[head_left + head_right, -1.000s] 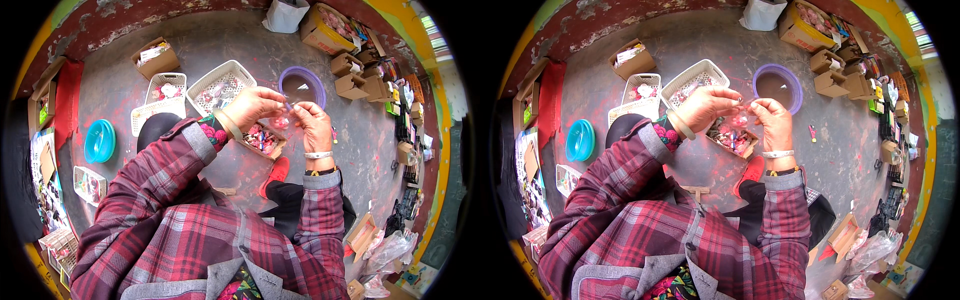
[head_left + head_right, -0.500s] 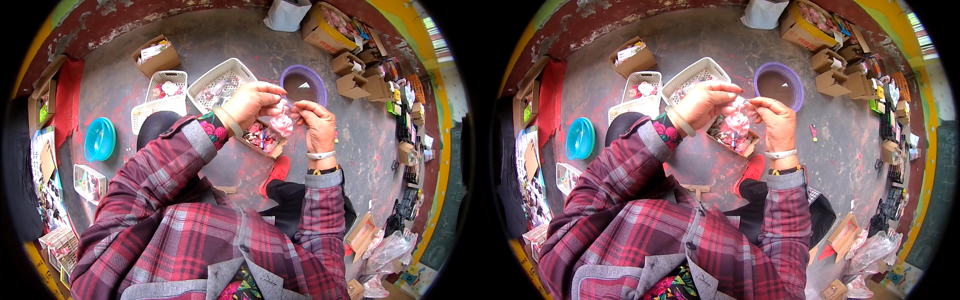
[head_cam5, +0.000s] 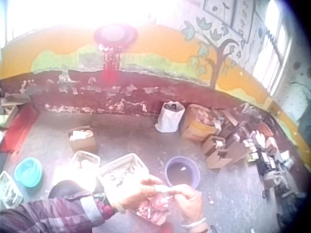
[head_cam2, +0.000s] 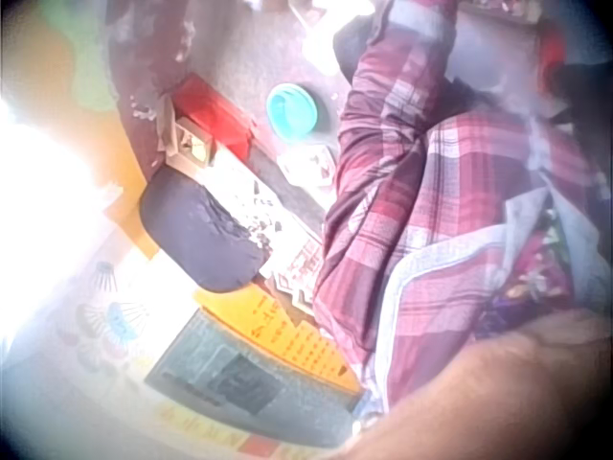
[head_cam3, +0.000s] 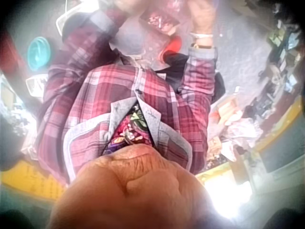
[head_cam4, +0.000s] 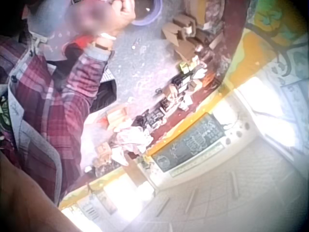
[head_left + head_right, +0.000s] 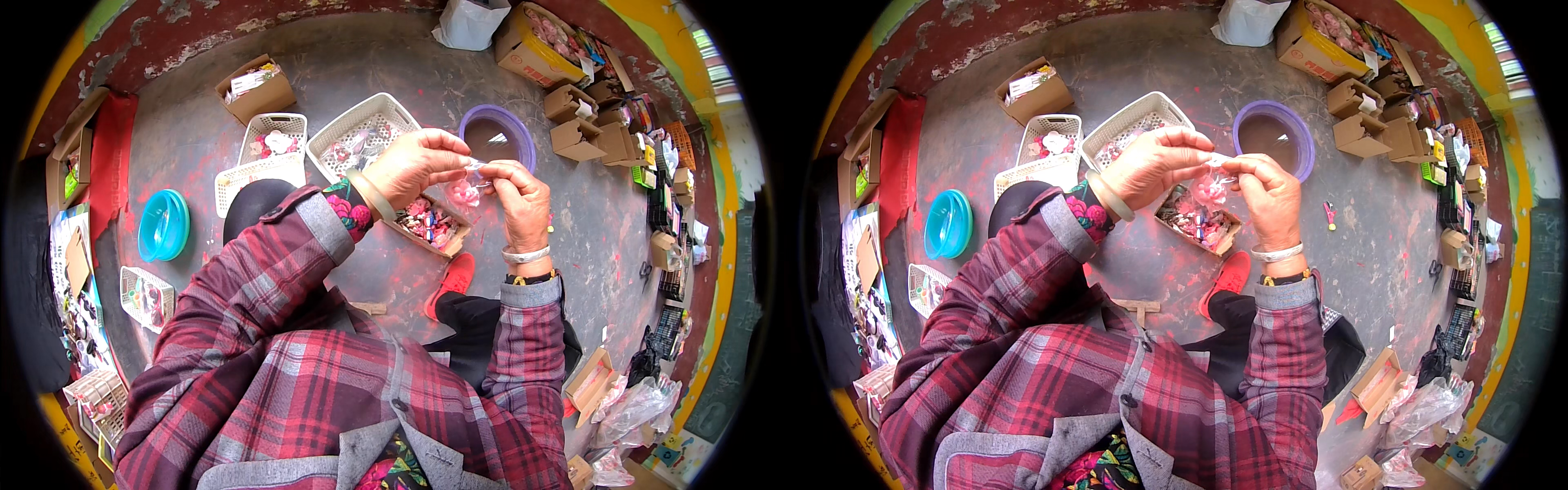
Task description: The person sits on the floor and repeatedly picks small items from a white basket, places them into clear plastic bags, and puts the bags into a cardboard box. The person handles the items one by one, manipulating the bags to fit the contents.
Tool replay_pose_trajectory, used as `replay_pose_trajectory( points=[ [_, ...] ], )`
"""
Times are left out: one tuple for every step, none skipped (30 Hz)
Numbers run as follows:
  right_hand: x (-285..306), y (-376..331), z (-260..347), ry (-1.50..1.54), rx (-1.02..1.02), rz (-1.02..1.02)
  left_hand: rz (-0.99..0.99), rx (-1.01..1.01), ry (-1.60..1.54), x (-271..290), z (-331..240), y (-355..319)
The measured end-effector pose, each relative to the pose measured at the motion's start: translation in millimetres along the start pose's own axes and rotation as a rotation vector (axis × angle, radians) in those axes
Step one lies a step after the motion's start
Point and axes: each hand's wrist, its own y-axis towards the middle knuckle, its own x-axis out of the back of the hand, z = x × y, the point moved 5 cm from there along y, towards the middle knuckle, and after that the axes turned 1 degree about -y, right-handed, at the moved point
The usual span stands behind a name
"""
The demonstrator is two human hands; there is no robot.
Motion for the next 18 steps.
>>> replay_pose_trajectory(
  points=[
    [-0.2, 0.1, 1.1, -0.019, 0.01, 0.004, 0.003, -0.003, 0.022, 1.2, 0.9, 0.3],
    [-0.4, 0.3, 1.8, -0.037, 0.02, 0.008, 0.005, -0.005, 0.044, 3.4, 2.7, 0.9],
    [0.6, 0.0, 1.2, -0.049, 0.032, 0.036, 0.01, -0.006, 0.065, 3.5, 3.4, 1.2],
    [2.9, -0.3, -0.3, -0.061, 0.045, 0.065, 0.0, -0.014, 0.082, 4.1, 3.1, 1.1],
    [3.6, -0.6, -0.9, -0.072, 0.057, 0.093, -0.009, -0.022, 0.098, 4.3, 2.1, 0.6],
    [5.3, -0.4, -2.1, 0.026, -0.002, 0.06, -0.02, -0.03, 0.116, 4.2, 0.7, -0.1],
    [6.8, -0.4, -1.6, 0.124, -0.06, 0.027, -0.02, -0.046, 0.14, 2.9, -1.2, -0.9],
    [8.0, -0.6, -2.7, 0.222, -0.119, -0.007, -0.019, -0.063, 0.164, 1.3, -3.1, -1.9],
    [10.0, 0.3, -2.8, 0.275, -0.126, -0.003, -0.019, -0.08, 0.189, 0.1, -4.5, -2.7],
    [9.1, 1.3, -5.4, 0.231, -0.158, 0.004, -0.012, -0.092, 0.194, -0.5, -4.5, -3.1],
    [7.6, 2.3, -9.3, 0.186, -0.191, 0.011, -0.005, -0.103, 0.199, -0.9, -4.0, -3.2],
    [5.4, 2.4, -13.3, 0.143, -0.223, 0.018, 0.001, -0.115, 0.204, -1.0, -4.1, -3.2],
    [0.9, 1.6, -14.1, 0.137, -0.214, 0.029, 0.002, -0.113, 0.223, -0.8, -4.0, -3.2],
    [-0.1, 0.6, -15.8, 0.112, -0.213, 0.049, 0.002, -0.111, 0.242, -0.5, -4.1, -3.2],
    [-1.0, -0.4, -17.7, 0.087, -0.214, 0.069, 0.002, -0.109, 0.261, -1.0, -4.6, -3.7],
    [-1.9, -1.4, -18.6, 0.062, -0.214, 0.089, -0.003, -0.105, 0.265, -2.2, -5.5, -4.1],
    [-1.9, -1.4, -15.6, 0.061, -0.174, 0.044, -0.008, -0.101, 0.269, -4.3, -7.2, -4.5],
    [-2.2, -1.6, -15.8, 0.05, -0.164, 0.05, -0.014, -0.097, 0.273, -5.8, -8.4, -4.9]
  ],
)
